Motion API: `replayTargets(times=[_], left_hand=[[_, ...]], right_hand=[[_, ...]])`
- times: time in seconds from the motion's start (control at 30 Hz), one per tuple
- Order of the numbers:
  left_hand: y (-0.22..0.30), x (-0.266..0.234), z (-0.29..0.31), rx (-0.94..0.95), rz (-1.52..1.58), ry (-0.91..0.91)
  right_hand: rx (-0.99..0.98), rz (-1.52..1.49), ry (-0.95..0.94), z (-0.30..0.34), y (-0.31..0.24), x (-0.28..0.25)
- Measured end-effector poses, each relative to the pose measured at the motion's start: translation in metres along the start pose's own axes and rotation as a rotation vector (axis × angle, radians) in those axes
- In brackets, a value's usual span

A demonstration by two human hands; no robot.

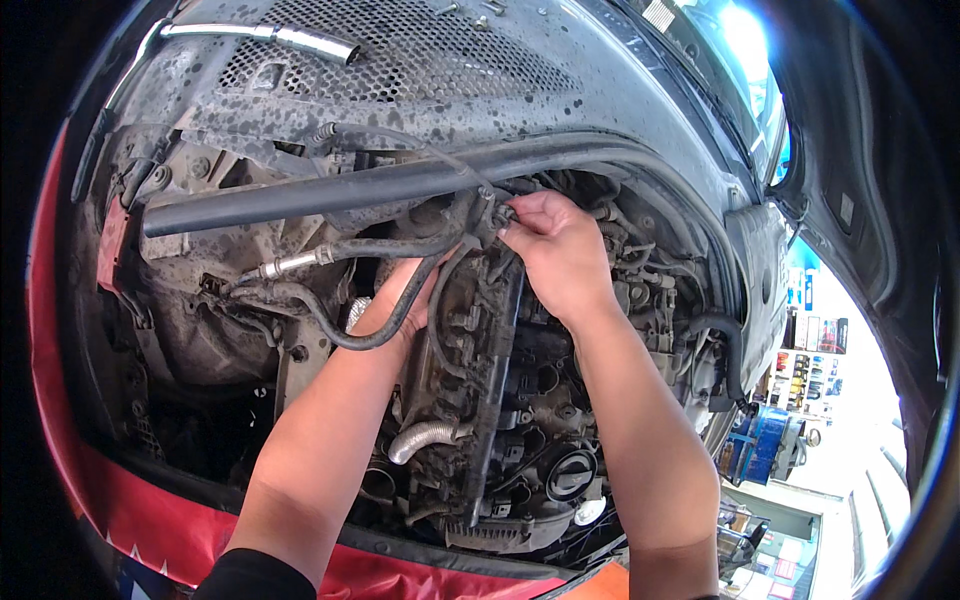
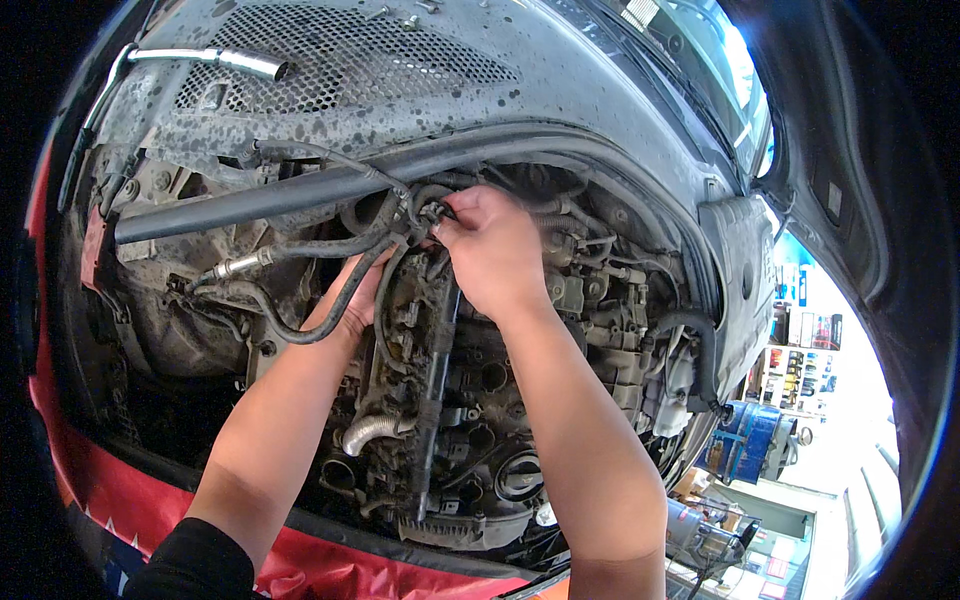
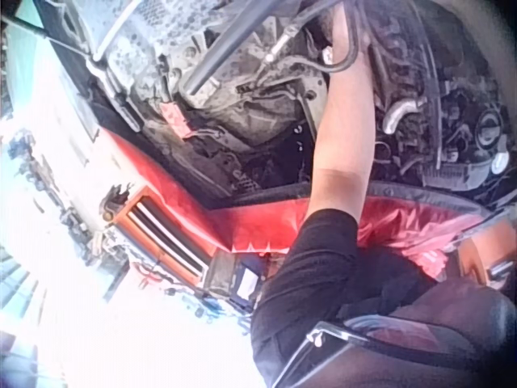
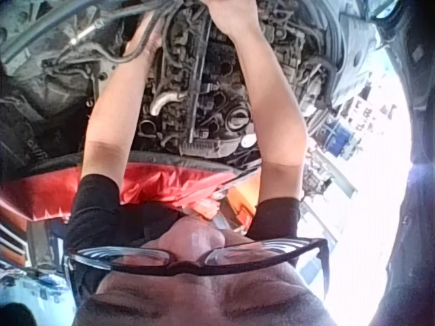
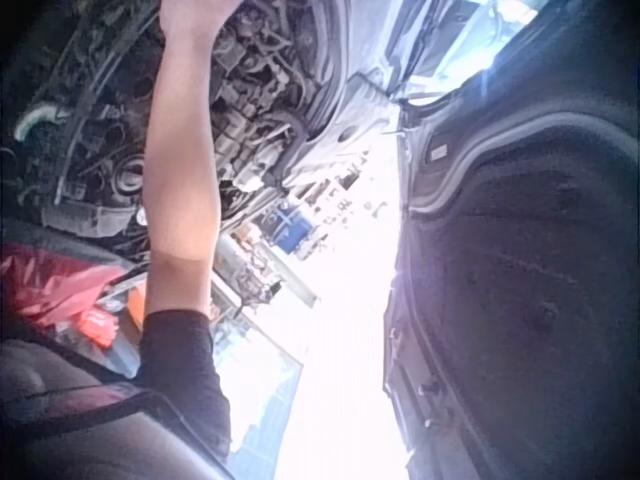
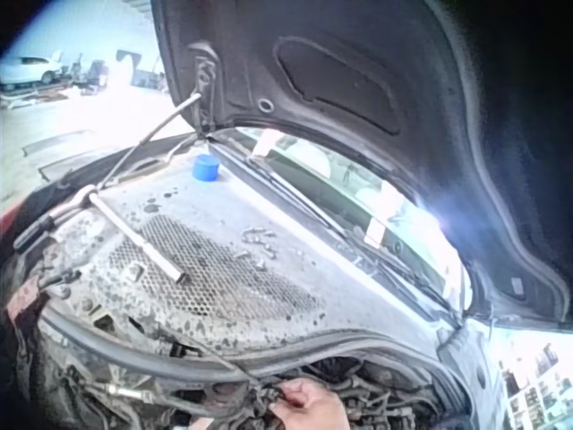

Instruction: The person works on a car engine with the hood open, using hands to manipulate hoses and components within the engine bay. The person adjusts and repositions parts, appearing to perform maintenance or repair tasks.

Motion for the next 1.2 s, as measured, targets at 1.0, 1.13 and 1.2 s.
replayTargets(times=[1.0,1.13,1.2], left_hand=[[0.028,0.038,0.05,0.062,-0.026,0.09],[0.029,0.041,0.064,0.098,-0.165,0.21],[0.032,0.041,0.068,0.127,-0.292,0.235]], right_hand=[[-0.163,0.119,-0.181,0.019,-0.005,-0.007],[-0.212,0.144,-0.182,0.017,-0.011,-0.008],[-0.213,0.16,-0.164,0.021,-0.016,-0.009]])
Point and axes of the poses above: each hand's wrist, its own z-axis away from the middle knuckle, its own x-axis out of the palm, y = z × x, the point moved 4 cm from there along -z, towards the middle knuckle, and after that the axes turned 6 degrees about x, right-handed, at the moved point
